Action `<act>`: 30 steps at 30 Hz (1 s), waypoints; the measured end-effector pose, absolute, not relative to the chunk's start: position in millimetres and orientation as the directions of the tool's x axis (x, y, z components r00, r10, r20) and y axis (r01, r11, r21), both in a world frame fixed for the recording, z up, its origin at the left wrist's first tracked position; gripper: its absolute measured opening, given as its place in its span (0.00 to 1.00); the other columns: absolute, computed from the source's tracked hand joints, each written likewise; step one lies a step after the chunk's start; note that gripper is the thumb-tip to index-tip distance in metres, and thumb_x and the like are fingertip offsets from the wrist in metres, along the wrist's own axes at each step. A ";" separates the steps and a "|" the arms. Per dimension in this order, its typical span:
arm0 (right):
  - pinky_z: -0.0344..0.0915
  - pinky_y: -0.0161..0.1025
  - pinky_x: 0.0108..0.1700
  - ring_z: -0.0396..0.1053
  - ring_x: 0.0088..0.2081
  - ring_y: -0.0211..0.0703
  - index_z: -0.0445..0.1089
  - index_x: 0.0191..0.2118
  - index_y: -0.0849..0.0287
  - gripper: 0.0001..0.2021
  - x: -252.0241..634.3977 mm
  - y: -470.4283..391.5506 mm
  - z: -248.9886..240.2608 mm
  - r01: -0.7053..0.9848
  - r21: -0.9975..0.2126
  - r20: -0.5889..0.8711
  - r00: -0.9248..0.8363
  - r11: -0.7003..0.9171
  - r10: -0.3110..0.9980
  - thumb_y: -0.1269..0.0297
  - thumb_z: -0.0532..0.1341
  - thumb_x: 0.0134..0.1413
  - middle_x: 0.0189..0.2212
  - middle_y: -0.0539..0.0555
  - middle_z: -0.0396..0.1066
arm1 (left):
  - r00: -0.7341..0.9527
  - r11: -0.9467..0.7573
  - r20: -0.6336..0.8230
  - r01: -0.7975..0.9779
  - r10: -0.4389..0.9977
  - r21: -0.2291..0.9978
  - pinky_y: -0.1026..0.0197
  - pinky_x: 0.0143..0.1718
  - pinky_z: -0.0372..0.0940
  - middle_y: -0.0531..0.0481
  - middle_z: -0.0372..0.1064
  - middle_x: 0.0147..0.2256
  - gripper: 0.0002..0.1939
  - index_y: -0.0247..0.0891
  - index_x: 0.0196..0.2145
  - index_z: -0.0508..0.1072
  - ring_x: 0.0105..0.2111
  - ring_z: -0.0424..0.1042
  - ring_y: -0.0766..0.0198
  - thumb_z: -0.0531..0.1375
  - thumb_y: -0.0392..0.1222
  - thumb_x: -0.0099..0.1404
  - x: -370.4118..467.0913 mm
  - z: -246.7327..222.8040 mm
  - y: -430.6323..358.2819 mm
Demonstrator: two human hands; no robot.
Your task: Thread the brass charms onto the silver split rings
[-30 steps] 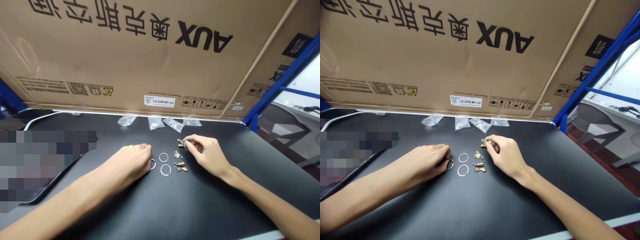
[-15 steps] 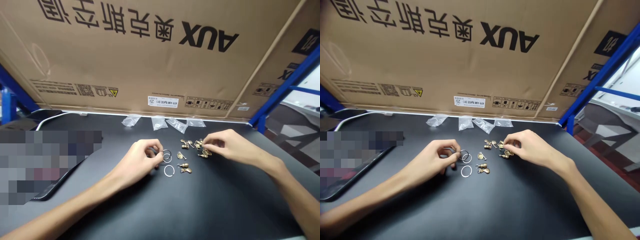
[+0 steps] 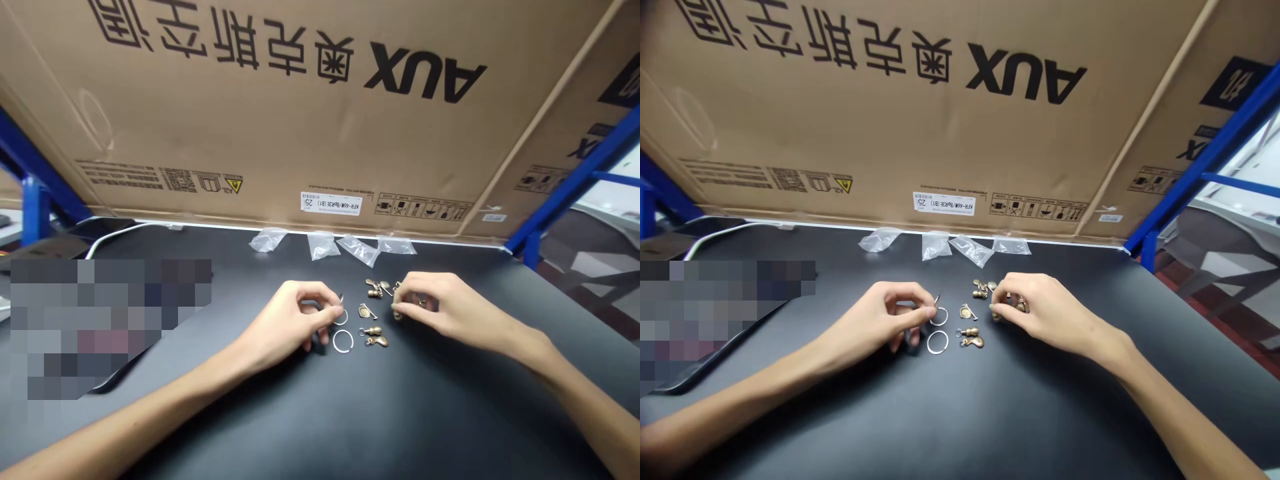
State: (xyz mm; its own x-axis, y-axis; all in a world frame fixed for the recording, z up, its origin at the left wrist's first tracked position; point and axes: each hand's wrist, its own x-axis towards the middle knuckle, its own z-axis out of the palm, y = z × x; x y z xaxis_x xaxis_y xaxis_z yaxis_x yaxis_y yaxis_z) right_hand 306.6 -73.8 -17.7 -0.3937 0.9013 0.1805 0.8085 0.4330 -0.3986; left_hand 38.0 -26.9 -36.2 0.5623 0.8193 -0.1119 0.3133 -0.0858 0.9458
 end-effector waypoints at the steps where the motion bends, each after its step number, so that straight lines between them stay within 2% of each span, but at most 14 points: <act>1: 0.67 0.37 0.35 0.70 0.32 0.39 0.74 0.37 0.55 0.09 301.3 -76.1 -16.8 0.775 -0.463 0.203 -0.379 0.430 0.903 0.58 0.59 0.64 0.35 0.51 0.76 | 0.572 -0.082 -0.108 0.297 0.813 0.951 0.71 0.19 0.60 0.53 0.69 0.23 0.12 0.36 0.34 0.74 0.24 0.72 0.67 0.61 0.49 0.63 38.3 -35.8 -28.5; 4: 0.70 0.38 0.39 0.73 0.42 0.43 0.74 0.38 0.55 0.08 284.1 -83.1 -19.0 0.650 -0.618 0.266 -0.356 0.442 0.896 0.59 0.60 0.63 0.42 0.53 0.76 | 0.612 -0.081 -0.107 0.272 0.784 0.959 0.71 0.19 0.59 0.51 0.73 0.28 0.11 0.36 0.35 0.74 0.25 0.75 0.66 0.60 0.48 0.64 39.4 -34.9 -33.8; 7: 0.72 0.37 0.41 0.72 0.50 0.46 0.74 0.36 0.55 0.07 270.4 -88.4 -26.3 0.599 -0.670 0.307 -0.314 0.439 0.898 0.60 0.60 0.63 0.46 0.54 0.76 | 0.653 -0.087 -0.117 0.271 0.748 0.959 0.70 0.19 0.59 0.48 0.75 0.30 0.12 0.36 0.36 0.75 0.26 0.76 0.64 0.59 0.48 0.66 40.9 -35.2 -38.3; 13: 0.71 0.36 0.41 0.76 0.34 0.39 0.76 0.37 0.54 0.07 262.5 -91.1 -33.6 0.588 -0.708 0.259 -0.299 0.391 0.918 0.61 0.60 0.63 0.32 0.48 0.79 | 0.701 -0.054 -0.138 0.245 0.699 0.968 0.69 0.19 0.59 0.43 0.77 0.32 0.16 0.34 0.37 0.77 0.29 0.77 0.61 0.57 0.50 0.67 43.7 -34.5 -42.1; 19: 0.69 0.34 0.42 0.75 0.34 0.38 0.76 0.36 0.55 0.08 261.9 -91.0 -32.2 0.592 -0.706 0.252 -0.302 0.388 0.920 0.61 0.60 0.63 0.32 0.48 0.79 | 0.712 -0.019 -0.153 0.227 0.685 0.974 0.70 0.20 0.60 0.44 0.78 0.31 0.17 0.33 0.38 0.76 0.30 0.76 0.61 0.58 0.52 0.67 44.6 -33.0 -43.2; 26: 0.69 0.35 0.42 0.75 0.35 0.40 0.76 0.37 0.55 0.08 260.2 -92.5 -32.6 0.565 -0.737 0.249 -0.283 0.371 0.926 0.60 0.60 0.63 0.33 0.49 0.79 | 0.724 0.023 -0.105 0.123 0.681 0.992 0.71 0.19 0.61 0.43 0.77 0.33 0.16 0.33 0.38 0.77 0.33 0.77 0.60 0.61 0.51 0.66 45.1 -34.7 -44.9; 30: 0.69 0.35 0.41 0.75 0.34 0.39 0.76 0.38 0.55 0.08 259.3 -93.7 -32.9 0.543 -0.764 0.228 -0.280 0.350 0.932 0.60 0.60 0.63 0.32 0.49 0.79 | 0.703 -0.003 -0.100 0.144 0.704 0.990 0.71 0.19 0.61 0.45 0.76 0.30 0.15 0.34 0.37 0.77 0.30 0.76 0.63 0.60 0.50 0.67 44.9 -33.3 -46.5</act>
